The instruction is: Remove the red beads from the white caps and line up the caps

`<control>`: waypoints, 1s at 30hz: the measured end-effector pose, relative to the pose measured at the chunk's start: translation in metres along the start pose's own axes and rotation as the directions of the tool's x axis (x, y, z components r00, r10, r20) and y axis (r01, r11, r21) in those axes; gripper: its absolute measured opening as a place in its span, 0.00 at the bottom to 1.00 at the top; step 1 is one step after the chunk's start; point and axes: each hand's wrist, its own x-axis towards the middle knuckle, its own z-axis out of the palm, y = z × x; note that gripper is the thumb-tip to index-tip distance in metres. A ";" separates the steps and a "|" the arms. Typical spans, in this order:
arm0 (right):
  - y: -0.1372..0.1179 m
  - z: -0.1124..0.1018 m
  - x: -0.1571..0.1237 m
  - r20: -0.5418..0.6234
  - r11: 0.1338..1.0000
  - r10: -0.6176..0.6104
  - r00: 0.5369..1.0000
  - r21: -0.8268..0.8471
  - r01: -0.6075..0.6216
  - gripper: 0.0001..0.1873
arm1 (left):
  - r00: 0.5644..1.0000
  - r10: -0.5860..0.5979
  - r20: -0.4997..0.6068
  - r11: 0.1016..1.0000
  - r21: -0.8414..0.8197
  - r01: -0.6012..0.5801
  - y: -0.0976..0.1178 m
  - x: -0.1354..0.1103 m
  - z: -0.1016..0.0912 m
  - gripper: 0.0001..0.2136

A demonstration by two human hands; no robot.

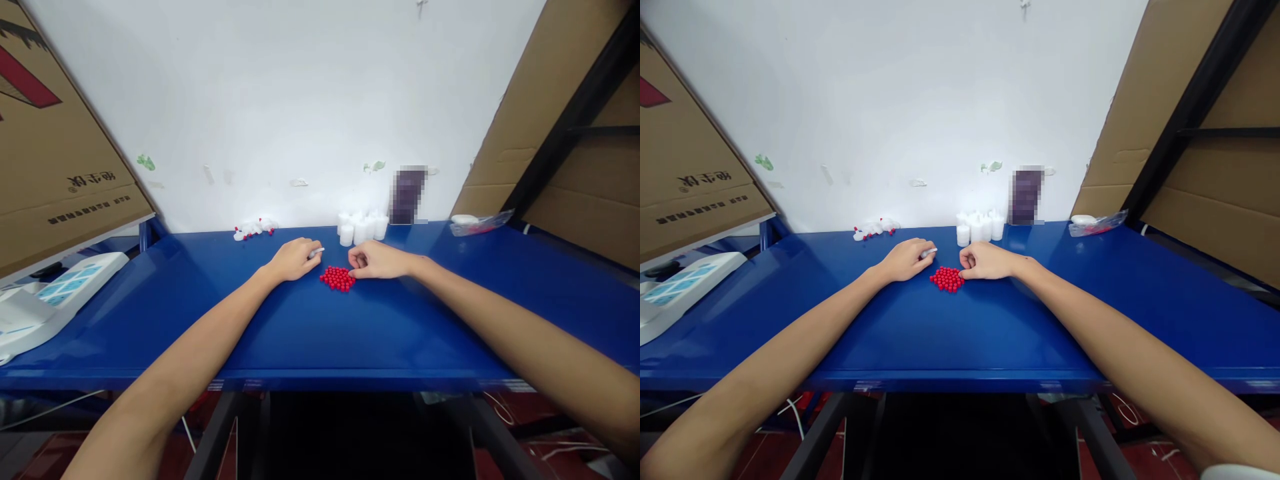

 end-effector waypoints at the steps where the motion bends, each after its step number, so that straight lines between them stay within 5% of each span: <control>1: 0.001 0.000 0.000 0.000 1.000 0.000 1.000 0.005 0.000 0.11 | 1.000 -0.001 0.001 1.000 0.000 0.001 0.000 0.000 0.000 0.12; 30: 0.009 0.003 0.006 0.009 0.995 -0.025 1.000 0.096 0.024 0.09 | 1.000 -0.007 0.014 1.000 -0.003 0.007 0.000 0.000 -0.001 0.13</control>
